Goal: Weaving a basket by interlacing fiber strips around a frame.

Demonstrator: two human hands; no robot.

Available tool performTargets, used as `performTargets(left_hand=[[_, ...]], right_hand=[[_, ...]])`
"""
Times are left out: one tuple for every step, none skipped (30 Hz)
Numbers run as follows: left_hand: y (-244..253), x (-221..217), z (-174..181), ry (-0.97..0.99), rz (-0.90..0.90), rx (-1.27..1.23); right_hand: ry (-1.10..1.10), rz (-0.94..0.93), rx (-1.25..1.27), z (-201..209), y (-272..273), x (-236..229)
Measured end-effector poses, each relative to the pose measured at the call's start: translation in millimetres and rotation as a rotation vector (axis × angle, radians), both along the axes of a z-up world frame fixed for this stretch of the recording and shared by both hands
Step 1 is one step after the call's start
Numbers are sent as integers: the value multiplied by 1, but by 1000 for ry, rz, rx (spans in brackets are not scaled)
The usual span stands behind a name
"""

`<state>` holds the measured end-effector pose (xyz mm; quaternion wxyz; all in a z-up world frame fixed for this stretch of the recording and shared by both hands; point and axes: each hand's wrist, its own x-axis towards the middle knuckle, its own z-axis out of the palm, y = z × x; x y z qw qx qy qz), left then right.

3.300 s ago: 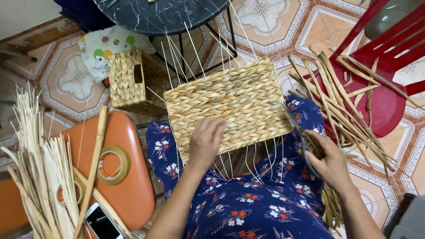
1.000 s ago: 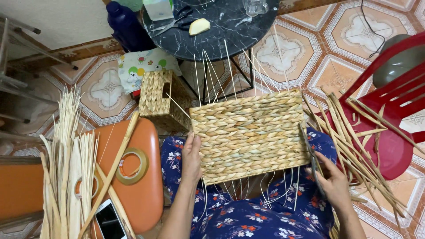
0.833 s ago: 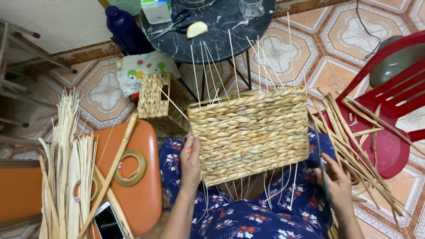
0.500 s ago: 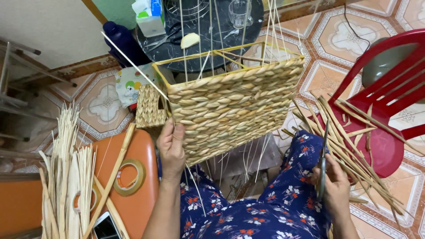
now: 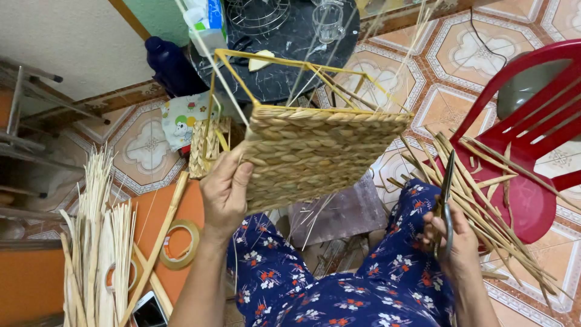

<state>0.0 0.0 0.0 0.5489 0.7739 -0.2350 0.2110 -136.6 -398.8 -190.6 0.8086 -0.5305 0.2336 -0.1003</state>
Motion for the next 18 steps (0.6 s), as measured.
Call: performTargets(left_hand=[[-3, 2, 0, -59, 19, 81], [-6, 6, -5, -59, 23, 79], [-8, 10, -9, -112, 30, 121], [-11, 14, -13, -165, 36, 163], [-15, 18, -19, -163, 36, 163], [-20, 22, -25, -249, 42, 209], [-24, 26, -31, -335, 45, 255], [-31, 26, -35, -334, 44, 254], [-37, 25, -39, -411, 36, 313], [-43, 24, -43, -488, 29, 371], [-49, 20, -41, -487, 25, 368], [-56, 15, -40, -539, -17, 415], [-61, 10, -40, -587, -58, 463], [-65, 4, -47, -582, -60, 461], [-67, -3, -55, -605, -116, 500], [-71, -10, -63, -628, -173, 539], [-73, -18, -80, -621, -180, 538], [-76, -26, -97, -645, -217, 542]], right_hand=[[-29, 21, 30, 2, 1, 3], [-29, 25, 29, 2, 3, 5], [5, 27, 20, 2, 6, 6], [38, 28, 12, 1, 9, 8], [40, 28, 12, -1, 10, 8], [21, 43, 54, -4, 12, 8], [2, 57, 96, -8, 13, 8], [4, 56, 95, -4, 17, 11], [11, 47, 100, -1, 20, 12], [18, 38, 104, 3, 23, 14], [20, 34, 102, 3, 23, 18], [6, 45, 144, 3, 22, 21], [-4, 58, 188, 3, 22, 23], [1, 56, 188, 1, 21, 23], [57, 40, 178, -1, 22, 21], [112, 26, 169, -4, 21, 19], [120, 20, 171, -18, 15, 12], [65, 10, 218, -33, 9, 6]])
